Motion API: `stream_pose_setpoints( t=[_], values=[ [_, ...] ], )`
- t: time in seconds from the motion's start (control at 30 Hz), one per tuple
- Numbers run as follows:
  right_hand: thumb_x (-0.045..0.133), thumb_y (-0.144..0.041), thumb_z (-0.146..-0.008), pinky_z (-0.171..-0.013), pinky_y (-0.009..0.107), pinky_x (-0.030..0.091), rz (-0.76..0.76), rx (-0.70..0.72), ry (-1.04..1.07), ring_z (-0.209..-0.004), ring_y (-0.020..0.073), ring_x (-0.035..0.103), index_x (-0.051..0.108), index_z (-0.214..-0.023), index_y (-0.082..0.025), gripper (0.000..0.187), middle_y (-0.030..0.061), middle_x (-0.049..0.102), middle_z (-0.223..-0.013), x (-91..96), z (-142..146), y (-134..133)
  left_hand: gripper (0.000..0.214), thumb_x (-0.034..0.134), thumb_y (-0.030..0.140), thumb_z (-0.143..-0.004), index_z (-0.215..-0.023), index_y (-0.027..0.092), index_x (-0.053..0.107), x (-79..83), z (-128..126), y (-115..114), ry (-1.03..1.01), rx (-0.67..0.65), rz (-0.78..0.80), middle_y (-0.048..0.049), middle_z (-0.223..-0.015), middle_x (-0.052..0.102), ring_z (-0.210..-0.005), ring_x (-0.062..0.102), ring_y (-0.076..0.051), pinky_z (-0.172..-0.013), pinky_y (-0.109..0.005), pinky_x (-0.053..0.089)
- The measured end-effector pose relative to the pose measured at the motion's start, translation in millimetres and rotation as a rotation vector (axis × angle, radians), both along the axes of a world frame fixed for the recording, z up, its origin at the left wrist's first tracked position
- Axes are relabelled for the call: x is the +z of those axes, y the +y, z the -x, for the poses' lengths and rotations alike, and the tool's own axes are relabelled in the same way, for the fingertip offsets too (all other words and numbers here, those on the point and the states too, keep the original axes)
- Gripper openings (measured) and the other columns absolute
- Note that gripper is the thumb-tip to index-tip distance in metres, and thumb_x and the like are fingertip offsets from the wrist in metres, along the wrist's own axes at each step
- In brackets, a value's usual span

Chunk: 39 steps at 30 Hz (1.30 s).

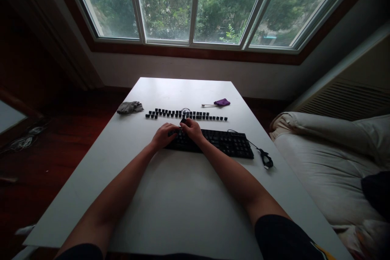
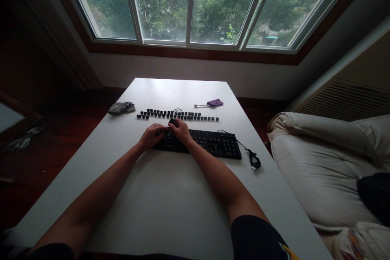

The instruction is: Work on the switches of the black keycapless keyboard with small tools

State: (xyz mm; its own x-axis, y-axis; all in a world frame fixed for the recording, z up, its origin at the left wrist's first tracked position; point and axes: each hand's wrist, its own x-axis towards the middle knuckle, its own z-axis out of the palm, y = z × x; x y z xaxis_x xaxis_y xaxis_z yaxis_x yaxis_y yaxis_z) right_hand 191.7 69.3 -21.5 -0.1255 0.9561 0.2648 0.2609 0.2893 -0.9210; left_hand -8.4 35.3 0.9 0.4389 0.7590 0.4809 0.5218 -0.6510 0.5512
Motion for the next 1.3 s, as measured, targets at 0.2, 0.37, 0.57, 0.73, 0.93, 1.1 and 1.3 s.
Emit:
stream_pose_setpoints(
  t=[0.2, 0.37, 0.57, 0.73, 0.93, 1.1, 1.3],
  values=[
    [0.063, -0.051, -0.083, -0.056, 0.027, 0.046, 0.006, 0.009, -0.001, -0.056, 0.0151, 0.058, 0.055, -0.075, -0.022, 0.031, -0.002, 0.062, -0.063, 1.3, -0.1, -0.1, 0.028, 0.064, 0.017, -0.087, -0.113, 0.027, 0.068, -1.0, -1.3, -1.1, 0.047, 0.009, -0.058, -0.0047, -0.11, 0.07, -0.106, 0.06, -0.024, -0.095, -0.043, 0.051],
    [0.062, -0.05, -0.083, -0.056, 0.027, 0.046, 0.024, 0.019, 0.009, -0.056, 0.0154, 0.059, 0.054, -0.076, -0.022, 0.03, -0.002, 0.063, -0.063, 3.2, -0.4, -0.4, 0.025, 0.065, 0.017, -0.088, -0.11, 0.027, 0.069, -2.3, -1.0, -0.9, 0.025, 0.014, -0.125, -0.0045, -0.12, 0.066, -0.113, 0.056, -0.024, -0.1, -0.044, 0.05],
    [0.063, -0.047, -0.082, -0.057, 0.027, 0.045, 0.035, 0.015, -0.028, -0.059, 0.0163, 0.059, 0.056, -0.076, -0.021, 0.027, -0.0004, 0.063, -0.063, 3.8, 0.0, 1.1, 0.023, 0.067, 0.019, -0.087, -0.108, 0.027, 0.071, -4.0, -1.6, -0.9, 0.084, 0.035, -0.201, -0.005, -0.117, 0.066, -0.111, 0.055, -0.024, -0.098, -0.044, 0.049],
    [0.065, -0.046, -0.081, -0.054, 0.026, 0.043, 0.033, 0.071, -0.019, -0.056, 0.0151, 0.057, 0.054, -0.072, -0.021, 0.028, -0.0015, 0.062, -0.061, 0.7, 0.0, 2.9, 0.012, 0.06, 0.024, -0.093, -0.098, 0.027, 0.072, -3.9, -6.0, -3.7, 0.159, 0.039, -0.218, -0.0049, -0.103, 0.07, -0.1, 0.057, -0.022, -0.092, -0.041, 0.047],
    [0.064, -0.047, -0.081, -0.055, 0.026, 0.046, 0.062, 0.065, 0.041, -0.057, 0.0156, 0.061, 0.056, -0.076, -0.021, 0.028, -0.0005, 0.066, -0.064, 1.4, 1.2, 0.4, 0.011, 0.061, 0.023, -0.091, -0.102, 0.024, 0.064, -0.9, -6.5, -4.7, 0.085, 0.169, -0.134, -0.005, -0.101, 0.067, -0.099, 0.059, -0.022, -0.092, -0.04, 0.047],
    [0.064, -0.051, -0.081, -0.054, 0.028, 0.05, 0.106, 0.115, 0.195, -0.057, 0.017, 0.063, 0.056, -0.082, -0.021, 0.031, 0.0014, 0.068, -0.069, 4.6, 2.4, -2.4, 0.022, 0.064, 0.023, -0.086, -0.107, 0.024, 0.061, -0.6, -2.4, -2.5, -0.019, 0.211, -0.024, -0.0034, -0.099, 0.066, -0.092, 0.062, -0.021, -0.085, -0.037, 0.05],
    [0.064, -0.052, -0.081, -0.057, 0.029, 0.052, 0.112, 0.123, 0.188, -0.062, 0.0184, 0.066, 0.058, -0.084, -0.021, 0.032, 0.0034, 0.071, -0.074, 7.7, 2.3, -4.7, 0.025, 0.064, 0.022, -0.086, -0.11, 0.025, 0.063, -1.5, -4.5, -3.9, 0.032, 0.138, -0.035, -0.0034, -0.097, 0.069, -0.092, 0.064, -0.022, -0.088, -0.041, 0.05]
  ],
)
